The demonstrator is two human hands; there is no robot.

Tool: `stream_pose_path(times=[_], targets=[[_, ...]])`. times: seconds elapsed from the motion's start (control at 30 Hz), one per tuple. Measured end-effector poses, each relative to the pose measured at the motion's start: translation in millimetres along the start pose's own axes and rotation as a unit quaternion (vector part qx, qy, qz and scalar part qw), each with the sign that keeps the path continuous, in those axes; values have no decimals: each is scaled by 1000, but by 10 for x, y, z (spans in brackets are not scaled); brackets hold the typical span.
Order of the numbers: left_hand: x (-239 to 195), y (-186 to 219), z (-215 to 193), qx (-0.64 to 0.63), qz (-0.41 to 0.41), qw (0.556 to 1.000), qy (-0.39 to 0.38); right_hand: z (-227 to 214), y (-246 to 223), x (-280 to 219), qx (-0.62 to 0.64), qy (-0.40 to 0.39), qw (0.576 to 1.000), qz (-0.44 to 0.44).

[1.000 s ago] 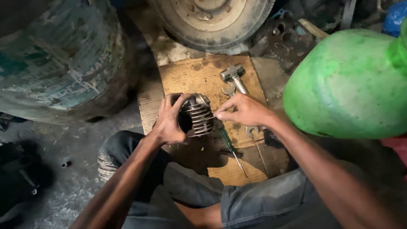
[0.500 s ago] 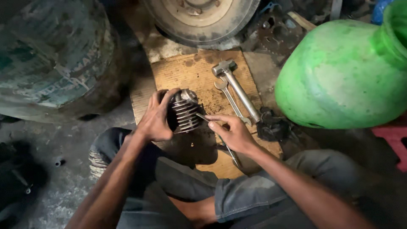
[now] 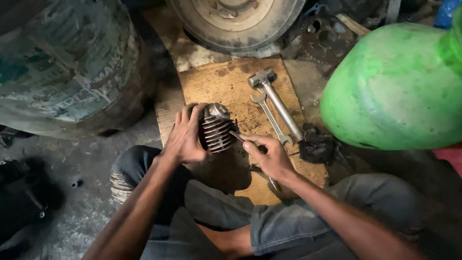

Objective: The person sits on the floor and uses a screwdriver to scrape and clean the fins of a metal engine cylinder head. They rotate the part to access different sides and continue scraping away grime from the cooling fins.

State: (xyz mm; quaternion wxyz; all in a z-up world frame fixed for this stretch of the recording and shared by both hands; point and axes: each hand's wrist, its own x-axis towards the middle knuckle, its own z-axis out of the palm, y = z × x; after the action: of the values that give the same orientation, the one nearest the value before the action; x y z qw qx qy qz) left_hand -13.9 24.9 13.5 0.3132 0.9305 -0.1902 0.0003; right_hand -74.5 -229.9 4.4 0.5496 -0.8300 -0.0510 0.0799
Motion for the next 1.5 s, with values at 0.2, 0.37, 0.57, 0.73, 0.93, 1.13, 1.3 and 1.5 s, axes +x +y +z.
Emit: stream_pose_path(times=[0.2, 0.37, 0.57, 0.73, 0.93, 1.13, 1.3, 1.5], targets=[[1, 14, -24, -12, -12, 1000, -10, -19, 102, 54, -2, 9, 998, -62], [24, 3, -24, -14, -5, 1000, -9, -36, 35, 46, -13, -11, 1000, -3], [33, -16, 3, -15, -23, 999, -23, -13, 20, 35, -3, -7, 1000, -13], [11, -42, 51, -30, 20, 999, 17, -12, 78, 67, -19, 9, 998, -51], [55, -45, 75, -12, 0, 1000, 3, 46, -15, 260, -30, 1, 999, -36], [68, -7, 15, -34, 5, 999, -1, -50, -60, 419, -84, -61, 992, -68], [58, 8, 40, -50, 48, 997, 25, -342, -32, 378, -106, -105, 987, -64], [132, -84, -52, -44, 10, 994, -96, -827, 121, 388, -151, -14, 987, 56]])
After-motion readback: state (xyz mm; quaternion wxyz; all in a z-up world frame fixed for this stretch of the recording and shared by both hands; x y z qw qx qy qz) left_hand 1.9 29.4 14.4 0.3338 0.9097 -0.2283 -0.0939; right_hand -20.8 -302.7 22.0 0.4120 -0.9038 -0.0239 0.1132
